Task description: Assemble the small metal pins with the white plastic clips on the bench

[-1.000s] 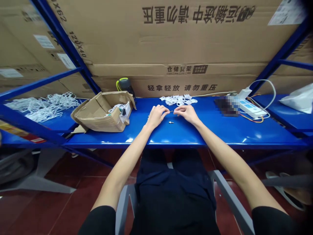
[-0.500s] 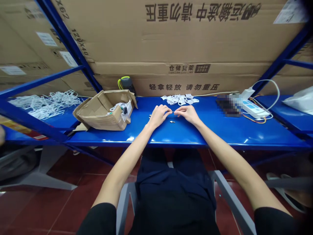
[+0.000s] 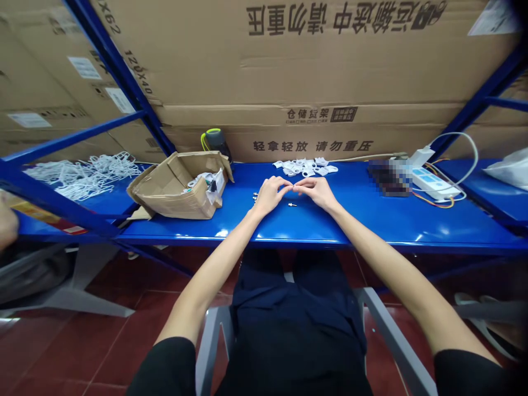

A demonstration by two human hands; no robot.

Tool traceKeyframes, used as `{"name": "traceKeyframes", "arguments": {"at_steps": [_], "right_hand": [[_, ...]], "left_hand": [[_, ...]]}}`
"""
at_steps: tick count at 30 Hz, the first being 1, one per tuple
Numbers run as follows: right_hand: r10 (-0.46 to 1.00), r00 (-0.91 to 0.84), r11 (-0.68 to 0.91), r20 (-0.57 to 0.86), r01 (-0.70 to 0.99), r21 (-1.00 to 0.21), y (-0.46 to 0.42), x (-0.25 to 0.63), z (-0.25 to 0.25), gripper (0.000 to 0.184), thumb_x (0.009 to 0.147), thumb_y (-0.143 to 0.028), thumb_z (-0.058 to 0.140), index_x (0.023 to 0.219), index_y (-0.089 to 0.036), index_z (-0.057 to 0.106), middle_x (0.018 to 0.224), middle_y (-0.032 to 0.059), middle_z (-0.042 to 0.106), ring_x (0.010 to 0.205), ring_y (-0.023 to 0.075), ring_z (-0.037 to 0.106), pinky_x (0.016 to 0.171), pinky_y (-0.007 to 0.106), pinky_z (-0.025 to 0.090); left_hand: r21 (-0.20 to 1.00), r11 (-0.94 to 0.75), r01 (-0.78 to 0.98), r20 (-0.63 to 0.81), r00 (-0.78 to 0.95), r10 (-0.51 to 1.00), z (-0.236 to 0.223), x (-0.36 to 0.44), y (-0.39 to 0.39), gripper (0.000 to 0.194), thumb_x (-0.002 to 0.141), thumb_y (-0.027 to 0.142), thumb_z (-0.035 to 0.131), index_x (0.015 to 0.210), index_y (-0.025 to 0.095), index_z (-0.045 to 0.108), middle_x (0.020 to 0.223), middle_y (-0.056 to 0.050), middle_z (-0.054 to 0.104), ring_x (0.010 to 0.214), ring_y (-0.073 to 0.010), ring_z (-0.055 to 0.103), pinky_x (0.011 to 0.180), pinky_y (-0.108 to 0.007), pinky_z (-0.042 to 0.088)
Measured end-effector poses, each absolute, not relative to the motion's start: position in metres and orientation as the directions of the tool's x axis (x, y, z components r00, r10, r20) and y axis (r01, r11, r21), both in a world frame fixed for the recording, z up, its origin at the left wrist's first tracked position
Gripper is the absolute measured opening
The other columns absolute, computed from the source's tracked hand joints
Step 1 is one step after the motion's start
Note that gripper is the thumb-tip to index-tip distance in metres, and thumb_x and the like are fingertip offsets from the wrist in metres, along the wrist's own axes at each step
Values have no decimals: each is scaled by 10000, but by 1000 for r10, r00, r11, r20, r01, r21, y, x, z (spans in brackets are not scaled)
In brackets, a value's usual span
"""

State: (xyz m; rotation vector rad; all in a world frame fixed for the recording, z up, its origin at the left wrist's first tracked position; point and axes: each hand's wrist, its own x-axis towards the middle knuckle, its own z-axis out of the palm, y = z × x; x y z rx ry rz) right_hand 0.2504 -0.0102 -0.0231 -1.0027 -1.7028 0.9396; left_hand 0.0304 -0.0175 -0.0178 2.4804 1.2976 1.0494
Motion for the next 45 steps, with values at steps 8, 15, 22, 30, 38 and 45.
{"name": "traceKeyframes", "arguments": {"at_steps": [8, 15, 22, 30, 38, 45], "right_hand": [[868, -240, 489, 436, 254, -834, -4, 252, -27, 393, 815, -617, 844, 897, -232, 842, 944, 87, 843, 863, 284, 759, 855, 436, 610], [804, -339, 595, 488, 435, -676, -11, 252, -27, 357, 934, -577, 705, 912, -236, 809, 921, 54, 819, 791, 232, 693, 802, 384, 555], [778, -389, 629, 494, 490, -604, -10, 254, -29, 367, 976, -556, 658, 957, -227, 819, 942, 62, 827, 749, 224, 677, 806, 381, 538], [773, -375, 633, 512, 517, -577, -9, 254, -27, 292, 962, -501, 677, 932, -245, 815, 970, 70, 826, 844, 257, 706, 856, 405, 542], [784, -453, 615, 424, 655, -438, -6, 262, -28, 129, 933, -371, 762, 912, -276, 846, 1269, 75, 783, 1223, 333, 658, 1086, 509, 481], [787, -500, 616, 361, 670, -414, -8, 259, -32, 123, 924, -379, 781, 913, -289, 865, 1306, 72, 764, 1235, 343, 642, 1061, 536, 467]], "left_hand": [[338, -606, 720, 556, 367, 746, -15, 26, -18, 212, 1111, 365, 648, 1078, 258, 827, 1144, -23, 820, 1082, -237, 687, 1009, -404, 452], [205, -624, 754, 522, 455, 721, -15, 25, -19, 237, 1110, 383, 640, 1092, 240, 828, 1098, -52, 824, 1060, -263, 675, 971, -427, 440], [165, -656, 736, 503, 509, 698, -17, 22, -15, 259, 1115, 389, 620, 1121, 248, 838, 1110, -56, 829, 1010, -261, 657, 962, -428, 433], [170, -638, 751, 461, 511, 725, -17, 23, -15, 262, 1113, 404, 622, 1141, 271, 847, 1133, -64, 824, 1065, -276, 671, 1002, -438, 440], [162, -574, 803, 445, 460, 769, -15, 18, -16, 304, 1105, 331, 602, 1343, 302, 789, 1248, -87, 796, 1195, -320, 641, 1070, -493, 433], [183, -515, 838, 453, 393, 800, -17, 18, -16, 334, 1100, 225, 526, 1294, 269, 795, 1272, -97, 772, 1205, -321, 639, 1060, -489, 443]]}}
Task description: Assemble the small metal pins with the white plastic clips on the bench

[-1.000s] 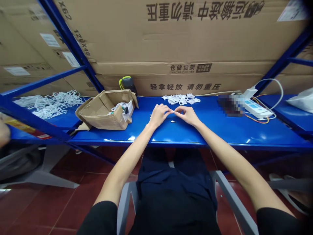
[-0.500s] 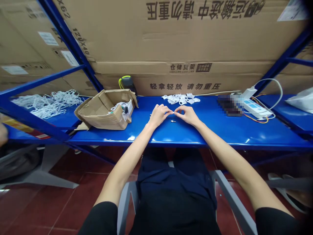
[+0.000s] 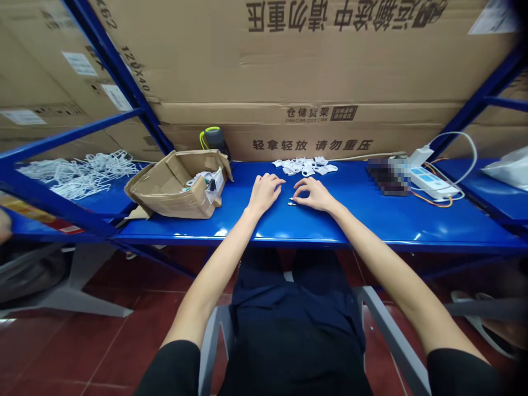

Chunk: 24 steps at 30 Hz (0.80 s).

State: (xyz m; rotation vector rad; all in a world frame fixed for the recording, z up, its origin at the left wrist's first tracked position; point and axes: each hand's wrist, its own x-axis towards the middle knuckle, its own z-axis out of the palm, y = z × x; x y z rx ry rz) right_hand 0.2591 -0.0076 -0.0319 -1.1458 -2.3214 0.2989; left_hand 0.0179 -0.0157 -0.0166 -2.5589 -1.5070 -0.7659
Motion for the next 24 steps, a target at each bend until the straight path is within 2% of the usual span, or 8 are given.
{"name": "traceKeyframes", "arguments": {"at_steps": [7, 19, 22, 24], "right_hand": [[773, -525, 634, 356, 645, -426, -8, 258, -32, 124, 931, -395, 794, 926, -288, 857, 1285, 76, 758, 1209, 329, 649, 1066, 522, 466], [753, -550, 658, 360, 621, -427, -10, 259, -31, 179, 973, -426, 745, 952, -292, 862, 1292, 74, 761, 1209, 326, 656, 1092, 516, 458], [761, -519, 648, 390, 629, -429, -5, 260, -32, 224, 1002, -434, 693, 969, -280, 853, 1262, 78, 773, 1193, 320, 664, 1075, 491, 478], [798, -435, 594, 416, 681, -428, -1, 263, -32, 251, 1019, -411, 648, 996, -257, 845, 1206, 100, 787, 1150, 323, 672, 1036, 477, 500]], "left_hand": [[194, -528, 827, 439, 408, 800, -17, 19, -17, 268, 1087, 215, 561, 1189, 250, 806, 1256, -92, 775, 1202, -313, 650, 1064, -489, 440], [199, -555, 808, 417, 443, 794, -20, 21, -16, 278, 1074, 196, 556, 1170, 256, 810, 1247, -86, 780, 1191, -304, 655, 1045, -475, 464], [193, -564, 803, 412, 456, 789, -21, 22, -15, 280, 1073, 196, 555, 1175, 250, 809, 1255, -87, 777, 1183, -299, 659, 1041, -468, 474], [183, -554, 812, 419, 445, 791, -21, 22, -15, 285, 1072, 200, 548, 1175, 250, 808, 1247, -89, 777, 1182, -302, 661, 1047, -474, 477]]}}
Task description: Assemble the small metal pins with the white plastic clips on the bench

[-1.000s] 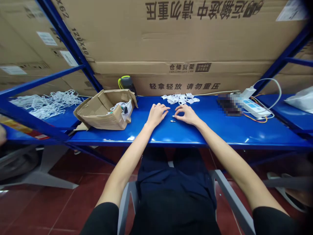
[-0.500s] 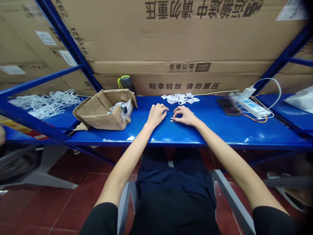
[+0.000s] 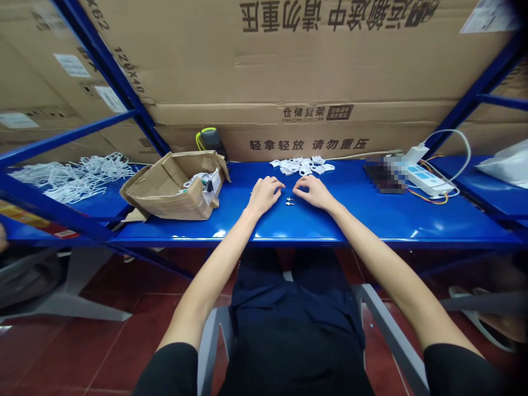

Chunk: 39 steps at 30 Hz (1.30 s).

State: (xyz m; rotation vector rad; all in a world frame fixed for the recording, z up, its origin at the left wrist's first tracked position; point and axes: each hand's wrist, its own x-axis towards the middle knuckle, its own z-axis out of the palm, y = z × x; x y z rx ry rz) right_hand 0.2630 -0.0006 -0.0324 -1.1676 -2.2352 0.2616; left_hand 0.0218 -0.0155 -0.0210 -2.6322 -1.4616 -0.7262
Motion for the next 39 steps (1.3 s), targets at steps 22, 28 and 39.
{"name": "traceKeyframes", "arguments": {"at_steps": [22, 28, 39], "right_hand": [[896, -165, 286, 412, 924, -253, 5, 284, -34, 301, 1054, -344, 575, 1041, -210, 845, 1194, 213, 708, 1239, 434, 577, 971, 564, 465], [912, -156, 258, 378, 937, -237, 2, 281, -29, 267, 1049, -309, 603, 1058, -220, 854, 1205, 197, 709, 1260, 418, 565, 969, 536, 456], [928, -135, 211, 348, 958, -193, -3, 276, -23, 302, 1060, -269, 555, 1099, -214, 849, 1217, 187, 718, 1261, 383, 550, 955, 471, 424]], "left_hand": [[180, -302, 936, 429, 202, 880, -28, 15, -13, 377, 1026, 162, 489, 1181, 201, 831, 1238, -194, 726, 1230, -408, 613, 1040, -581, 453], [174, -374, 911, 421, 274, 865, -25, 16, -14, 373, 1038, 155, 502, 1174, 232, 841, 1235, -150, 752, 1204, -364, 630, 1021, -534, 480], [148, -562, 814, 363, 484, 796, -16, 22, -19, 332, 1066, 208, 560, 1243, 262, 836, 1268, -71, 766, 1171, -298, 645, 1018, -471, 466]]}}
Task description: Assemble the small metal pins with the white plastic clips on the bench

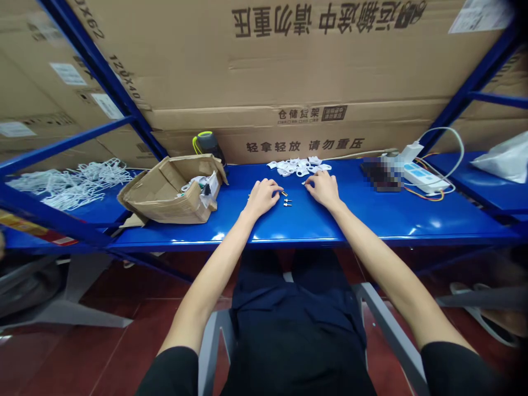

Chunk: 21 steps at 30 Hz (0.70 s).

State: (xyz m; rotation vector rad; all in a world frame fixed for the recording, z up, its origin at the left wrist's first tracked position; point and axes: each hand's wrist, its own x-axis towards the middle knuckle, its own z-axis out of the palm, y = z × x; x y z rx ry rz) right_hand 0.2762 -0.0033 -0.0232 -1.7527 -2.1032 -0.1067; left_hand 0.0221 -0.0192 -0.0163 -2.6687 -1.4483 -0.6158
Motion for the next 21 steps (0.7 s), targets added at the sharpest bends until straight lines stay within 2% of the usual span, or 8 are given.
{"name": "traceKeyframes", "arguments": {"at_steps": [6, 9, 15, 21], "right_hand": [[925, -133, 214, 356, 956, -200, -4, 276, -23, 312, 1046, -259, 550, 1096, -212, 854, 1216, 193, 724, 1249, 390, 558, 950, 484, 441], [921, -136, 220, 365, 955, -199, -2, 276, -25, 307, 1036, -261, 558, 1082, -212, 857, 1201, 193, 727, 1236, 389, 562, 945, 488, 445], [912, -138, 231, 387, 951, -206, 1, 278, -29, 305, 1036, -265, 556, 1062, -216, 856, 1185, 196, 729, 1234, 395, 561, 943, 496, 447], [916, -142, 233, 376, 950, -209, -2, 277, -26, 286, 1034, -247, 569, 1068, -207, 851, 1191, 199, 729, 1241, 403, 570, 958, 513, 449]], "left_hand": [[172, -540, 824, 352, 460, 815, -17, 21, -16, 233, 1091, 366, 643, 1129, 273, 853, 1226, -76, 772, 1176, -309, 634, 1026, -463, 440], [185, -516, 837, 357, 432, 828, -20, 19, -14, 219, 1090, 379, 657, 1067, 257, 837, 1234, -85, 771, 1185, -315, 633, 1032, -459, 434], [213, -497, 841, 348, 410, 843, -24, 16, -11, 258, 1105, 415, 633, 1203, 246, 802, 1337, -100, 746, 1246, -325, 623, 1037, -457, 435], [210, -505, 837, 326, 427, 843, -22, 14, -12, 244, 1119, 355, 599, 1179, 260, 816, 1342, -88, 745, 1252, -314, 624, 1045, -452, 439]]}}
